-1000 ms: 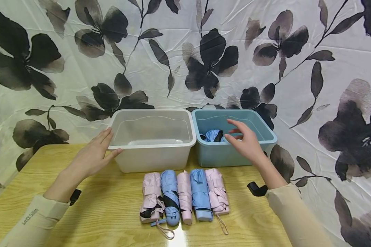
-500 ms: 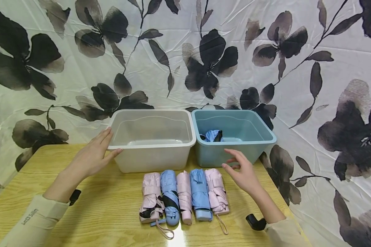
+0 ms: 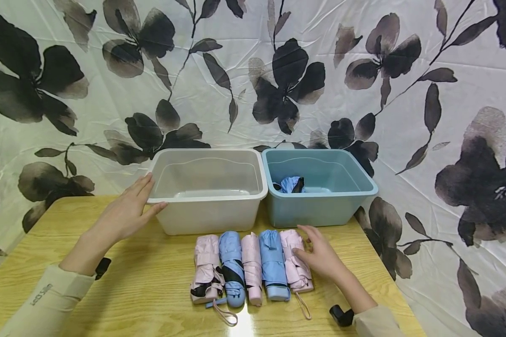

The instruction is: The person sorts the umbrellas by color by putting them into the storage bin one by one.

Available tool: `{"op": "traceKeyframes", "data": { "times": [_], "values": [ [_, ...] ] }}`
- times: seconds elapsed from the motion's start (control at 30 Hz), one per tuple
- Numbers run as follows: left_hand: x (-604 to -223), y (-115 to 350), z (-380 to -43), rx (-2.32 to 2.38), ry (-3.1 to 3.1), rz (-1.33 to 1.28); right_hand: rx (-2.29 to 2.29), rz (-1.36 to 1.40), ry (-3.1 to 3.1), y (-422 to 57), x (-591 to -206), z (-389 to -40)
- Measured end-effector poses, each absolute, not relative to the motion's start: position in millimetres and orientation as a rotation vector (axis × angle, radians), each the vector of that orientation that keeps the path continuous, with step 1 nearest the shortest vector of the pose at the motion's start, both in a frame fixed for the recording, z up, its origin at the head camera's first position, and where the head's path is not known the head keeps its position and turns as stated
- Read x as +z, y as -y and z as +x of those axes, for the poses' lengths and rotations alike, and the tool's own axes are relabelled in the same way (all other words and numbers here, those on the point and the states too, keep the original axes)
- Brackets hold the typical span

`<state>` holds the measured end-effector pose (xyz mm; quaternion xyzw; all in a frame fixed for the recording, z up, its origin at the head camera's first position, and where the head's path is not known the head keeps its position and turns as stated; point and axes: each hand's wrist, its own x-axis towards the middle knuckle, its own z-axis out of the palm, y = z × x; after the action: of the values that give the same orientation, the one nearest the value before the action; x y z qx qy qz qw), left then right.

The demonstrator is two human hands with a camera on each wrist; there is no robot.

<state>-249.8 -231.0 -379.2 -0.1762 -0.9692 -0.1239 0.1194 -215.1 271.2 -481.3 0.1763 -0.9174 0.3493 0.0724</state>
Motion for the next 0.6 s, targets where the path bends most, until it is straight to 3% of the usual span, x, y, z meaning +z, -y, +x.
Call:
{"op": "traceKeyframes", "data": {
  "times": [0.6],
  "values": [
    [-380.3,231.4,-250.7,-0.348,2.835,-0.508,1.078,0.574,2.912,-271.2,-487.3,-230.8]
  ]
}}
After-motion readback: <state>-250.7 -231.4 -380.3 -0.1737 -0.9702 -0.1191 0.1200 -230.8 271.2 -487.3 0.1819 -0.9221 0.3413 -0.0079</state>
